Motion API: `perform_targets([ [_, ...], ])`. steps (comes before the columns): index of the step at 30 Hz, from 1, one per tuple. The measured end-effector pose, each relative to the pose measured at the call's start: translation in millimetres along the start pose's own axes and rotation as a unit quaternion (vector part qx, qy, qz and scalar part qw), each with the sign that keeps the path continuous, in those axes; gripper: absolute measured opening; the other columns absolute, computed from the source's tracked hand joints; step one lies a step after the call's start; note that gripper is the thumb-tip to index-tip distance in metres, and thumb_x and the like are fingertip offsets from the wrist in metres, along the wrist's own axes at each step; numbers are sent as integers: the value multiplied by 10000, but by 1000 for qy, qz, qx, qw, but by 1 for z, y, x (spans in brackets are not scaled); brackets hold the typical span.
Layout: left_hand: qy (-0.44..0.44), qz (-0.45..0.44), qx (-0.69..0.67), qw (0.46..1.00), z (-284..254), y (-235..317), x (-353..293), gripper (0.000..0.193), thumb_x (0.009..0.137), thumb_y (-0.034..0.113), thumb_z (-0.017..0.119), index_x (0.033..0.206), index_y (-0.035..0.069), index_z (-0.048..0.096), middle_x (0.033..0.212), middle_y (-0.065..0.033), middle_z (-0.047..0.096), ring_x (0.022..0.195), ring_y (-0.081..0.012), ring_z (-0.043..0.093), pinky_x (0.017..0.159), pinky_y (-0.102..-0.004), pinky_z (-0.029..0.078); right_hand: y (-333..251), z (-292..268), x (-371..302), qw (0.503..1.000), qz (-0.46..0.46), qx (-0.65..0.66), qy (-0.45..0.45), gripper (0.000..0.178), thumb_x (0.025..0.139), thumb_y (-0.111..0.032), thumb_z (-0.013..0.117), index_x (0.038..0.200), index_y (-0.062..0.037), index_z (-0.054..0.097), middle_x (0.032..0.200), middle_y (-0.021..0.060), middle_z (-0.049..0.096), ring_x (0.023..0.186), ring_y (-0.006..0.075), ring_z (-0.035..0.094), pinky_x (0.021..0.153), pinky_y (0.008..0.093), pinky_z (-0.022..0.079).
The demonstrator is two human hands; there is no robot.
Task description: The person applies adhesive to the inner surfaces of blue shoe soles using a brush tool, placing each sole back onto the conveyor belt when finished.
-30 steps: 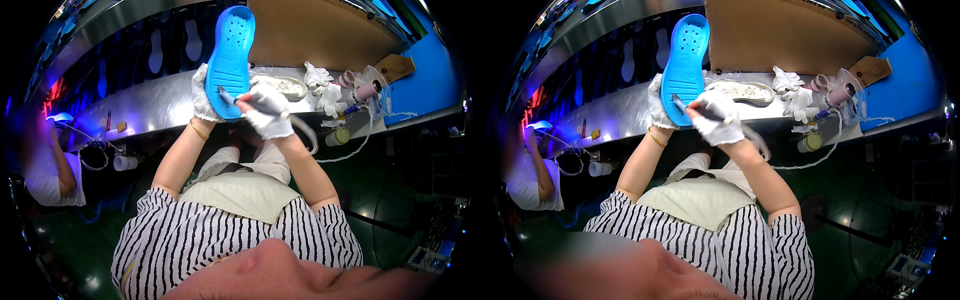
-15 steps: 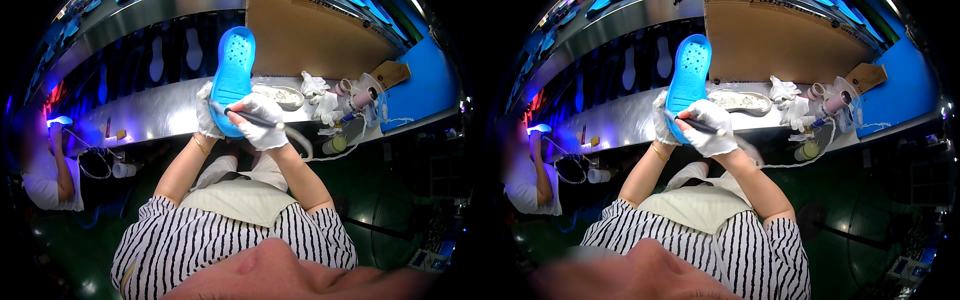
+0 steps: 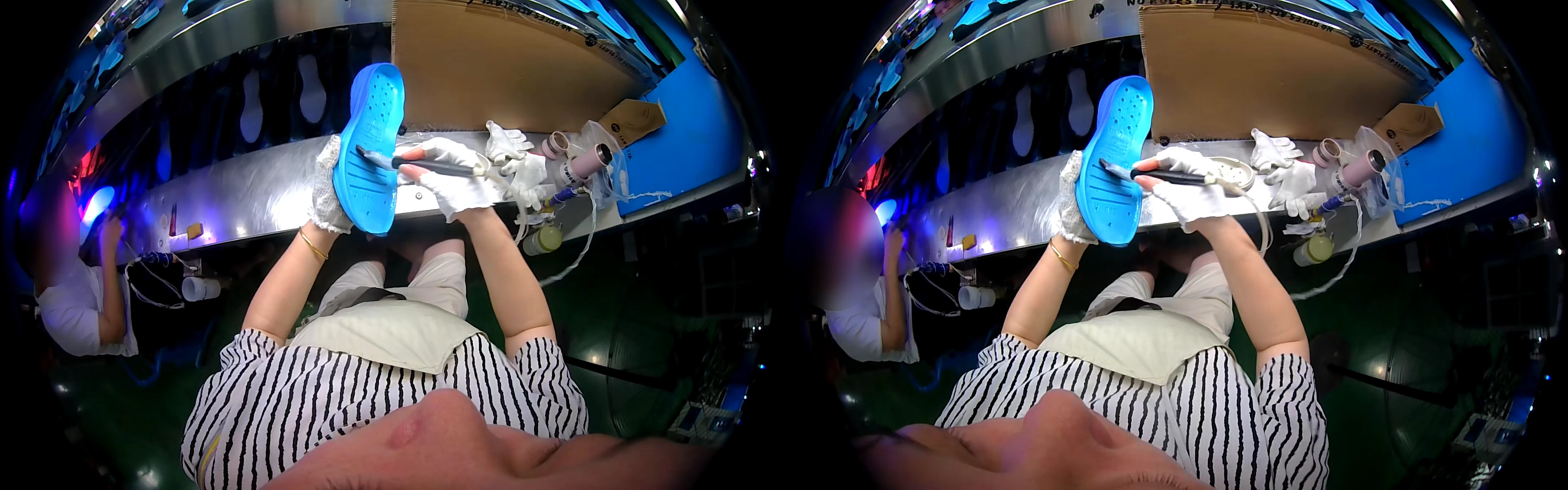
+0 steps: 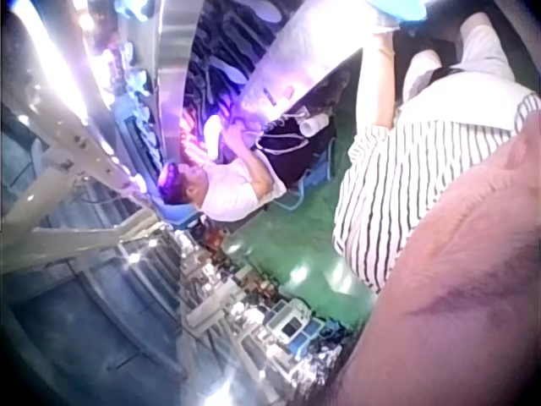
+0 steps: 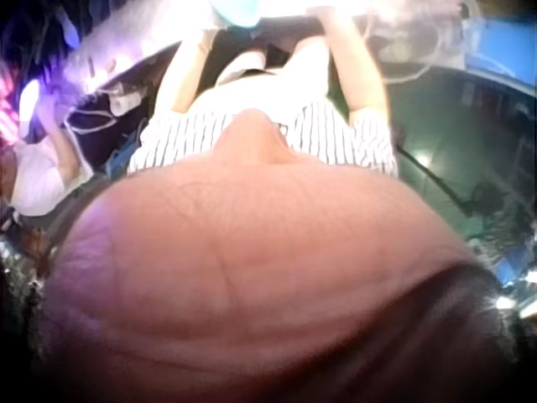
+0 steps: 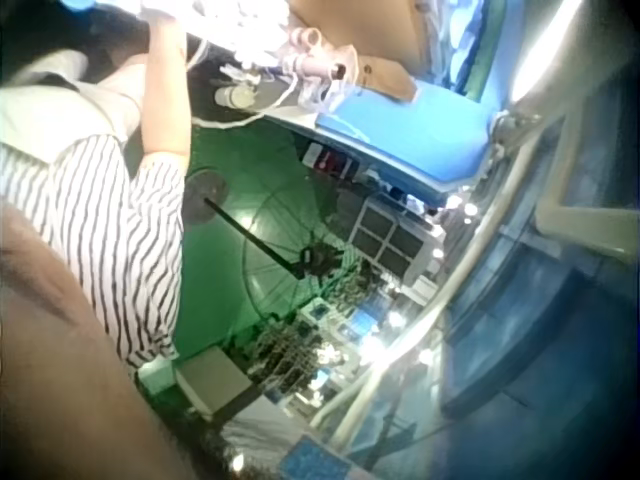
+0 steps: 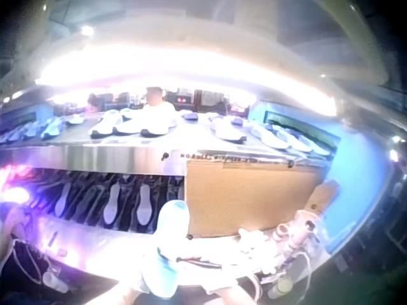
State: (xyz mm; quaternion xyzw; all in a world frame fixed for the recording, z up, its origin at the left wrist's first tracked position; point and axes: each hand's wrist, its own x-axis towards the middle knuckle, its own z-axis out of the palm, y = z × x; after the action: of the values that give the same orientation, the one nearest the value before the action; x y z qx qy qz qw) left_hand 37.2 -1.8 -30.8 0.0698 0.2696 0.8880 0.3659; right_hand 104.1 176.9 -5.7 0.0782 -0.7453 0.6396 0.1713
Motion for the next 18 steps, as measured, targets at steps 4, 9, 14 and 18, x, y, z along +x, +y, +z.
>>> perform_targets([
  [4,-10,-6,48,999,7,5,1,672,875,553,447,1302,36,412,1160,-144,557,989,-262,587,870,-393,495,-13,-12,17,975,-203,-71,48,243,674,110,691,858,-39,634,872,82,639,824,194,633,736,285,507],
  [9,21,47,137,989,11,20,7,637,871,537,476,1271,44,438,1145,-138,567,964,-229,600,828,-358,522,-38,-19,6,926,-276,-222,-130,211,642,37,658,809,-66,580,836,101,618,828,295,603,750,376,479],
  [14,-67,54,119,989,35,47,11,598,893,498,470,1217,-5,469,983,-178,631,851,-249,653,751,-347,557,-66,-45,-9,941,-233,-213,-122,225,632,55,684,820,-39,606,859,135,631,800,293,621,712,331,495],
  [18,-202,95,162,961,100,94,41,807,845,652,392,1298,-16,391,1080,-218,587,945,-299,623,839,-425,518,-73,-63,-16,954,-217,-203,32,192,654,72,713,807,-26,651,858,117,641,796,217,624,718,294,491],
])
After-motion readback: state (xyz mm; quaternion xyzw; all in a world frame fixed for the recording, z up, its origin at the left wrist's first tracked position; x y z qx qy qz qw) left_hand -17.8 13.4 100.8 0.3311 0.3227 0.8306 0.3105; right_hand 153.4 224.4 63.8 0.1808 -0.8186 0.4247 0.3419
